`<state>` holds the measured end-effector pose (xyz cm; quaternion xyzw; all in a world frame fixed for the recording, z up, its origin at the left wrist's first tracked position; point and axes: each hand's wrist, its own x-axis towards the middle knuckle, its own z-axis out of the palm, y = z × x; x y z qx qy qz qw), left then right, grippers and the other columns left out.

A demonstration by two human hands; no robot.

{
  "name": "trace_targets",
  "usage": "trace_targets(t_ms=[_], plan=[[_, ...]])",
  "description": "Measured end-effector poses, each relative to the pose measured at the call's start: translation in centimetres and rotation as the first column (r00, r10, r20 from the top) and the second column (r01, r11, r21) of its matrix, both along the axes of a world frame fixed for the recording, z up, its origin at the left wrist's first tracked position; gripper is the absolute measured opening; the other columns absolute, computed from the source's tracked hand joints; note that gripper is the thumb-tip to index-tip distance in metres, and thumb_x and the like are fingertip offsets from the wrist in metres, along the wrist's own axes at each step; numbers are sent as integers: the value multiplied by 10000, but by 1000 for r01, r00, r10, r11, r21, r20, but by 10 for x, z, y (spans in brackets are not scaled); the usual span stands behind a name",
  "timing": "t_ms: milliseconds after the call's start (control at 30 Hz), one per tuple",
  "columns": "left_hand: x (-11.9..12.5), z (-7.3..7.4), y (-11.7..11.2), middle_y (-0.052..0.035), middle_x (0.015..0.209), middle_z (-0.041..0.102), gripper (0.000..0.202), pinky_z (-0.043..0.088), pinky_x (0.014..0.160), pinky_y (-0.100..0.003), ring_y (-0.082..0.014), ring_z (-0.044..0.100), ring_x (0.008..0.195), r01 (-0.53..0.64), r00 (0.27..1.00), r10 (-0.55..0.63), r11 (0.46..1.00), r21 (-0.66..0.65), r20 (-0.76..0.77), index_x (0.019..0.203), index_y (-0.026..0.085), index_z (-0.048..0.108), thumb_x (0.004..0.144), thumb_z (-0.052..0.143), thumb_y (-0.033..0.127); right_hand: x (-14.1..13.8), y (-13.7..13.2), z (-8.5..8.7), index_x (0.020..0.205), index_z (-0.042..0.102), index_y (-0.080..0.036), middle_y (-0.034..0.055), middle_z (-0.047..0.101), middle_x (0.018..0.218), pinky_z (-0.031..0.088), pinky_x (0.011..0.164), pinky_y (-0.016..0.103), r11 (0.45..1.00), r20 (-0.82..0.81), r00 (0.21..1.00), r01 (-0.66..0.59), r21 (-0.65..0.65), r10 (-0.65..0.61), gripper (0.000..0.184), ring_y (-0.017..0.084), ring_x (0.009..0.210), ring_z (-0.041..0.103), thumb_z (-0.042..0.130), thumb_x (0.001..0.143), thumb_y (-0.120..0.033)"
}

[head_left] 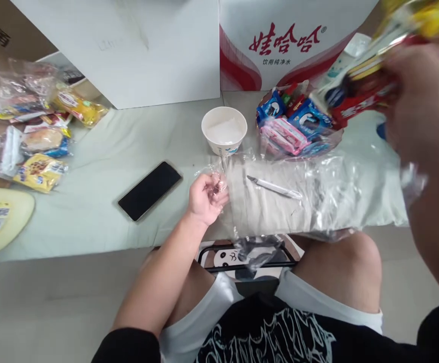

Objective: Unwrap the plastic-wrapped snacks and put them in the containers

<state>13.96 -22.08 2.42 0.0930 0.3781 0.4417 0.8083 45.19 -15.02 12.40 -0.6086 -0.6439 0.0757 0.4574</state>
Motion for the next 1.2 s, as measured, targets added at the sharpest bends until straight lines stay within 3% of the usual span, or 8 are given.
trace_targets(t_ms=[100, 167, 500, 600, 833, 967, 1067, 1200], plan=[[-2, 2, 0, 56, 548, 428, 257, 180, 335, -134, -14, 287, 333, 21, 1000, -22, 1000, -16, -9, 549, 187, 321, 593, 575, 177, -11, 17, 6, 1276, 639, -147, 141, 715, 1249, 484, 877, 549, 924, 453, 882, 274, -267, -131, 680, 413, 1234, 645, 767, 803, -618], [-1, 3, -2, 52, 544, 440, 215, 163, 340, -125, -10, 286, 337, 35, 999, -35, 999, -15, -22, 546, 178, 354, 573, 567, 172, -19, 34, 2, 1389, 573, -102, 210, 698, 1304, 456, 846, 578, 834, 602, 797, 363, -415, -48, 904, 468, 1235, 637, 778, 735, -693], [-4, 1, -6, 54, 568, 433, 230, 106, 360, -140, 5, 249, 369, 81, 990, -65, 989, 127, -122, 545, 181, 347, 577, 572, 221, -20, 46, -33, 1384, 650, -186, 221, 581, 1477, 460, 967, 595, 866, 604, 755, 99, -489, 255, 1125, 458, 1340, 540, 928, 450, -747], [-3, 0, -5, 54, 572, 425, 226, 106, 358, -148, 2, 247, 367, 83, 989, -65, 987, 141, -130, 546, 182, 351, 575, 570, 229, -9, 39, -41, 1373, 660, -233, 161, 503, 1573, 451, 1017, 585, 863, 573, 734, -35, -504, 365, 1002, 430, 1384, 523, 953, 519, -666], [0, 2, -6, 56, 559, 447, 269, 127, 360, -152, 12, 261, 360, 71, 988, -44, 982, 175, -150, 492, 176, 354, 530, 612, 242, -11, 30, -41, 1090, 775, -237, 140, 631, 1434, 485, 1090, 565, 976, 514, 835, -120, -184, 199, 271, 347, 1323, 606, 790, 878, -405], [0, 2, -5, 49, 555, 460, 253, 119, 348, -158, 3, 270, 353, 75, 983, -48, 987, 145, -179, 486, 179, 384, 507, 622, 263, -29, 43, -27, 1032, 764, -199, 145, 673, 1389, 459, 1135, 596, 965, 654, 742, 40, -260, 145, 227, 379, 1372, 575, 807, 880, -363], [1, 0, -4, 44, 536, 439, 234, 123, 344, -153, -8, 254, 352, 83, 978, -59, 990, 117, -198, 496, 184, 382, 506, 602, 263, -36, 71, -26, 816, 717, -151, 152, 672, 1404, 495, 1029, 535, 883, 666, 721, 172, -437, 189, 389, 386, 1420, 541, 865, 770, -507], [0, -1, -4, 37, 534, 427, 236, 149, 353, -141, -14, 251, 366, 73, 982, -51, 990, 117, -184, 506, 182, 373, 527, 600, 245, -38, 98, -29, 656, 621, -87, 159, 704, 1367, 466, 916, 488, 868, 638, 757, 215, -448, 141, 613, 323, 1472, 502, 567, 912, -641]])
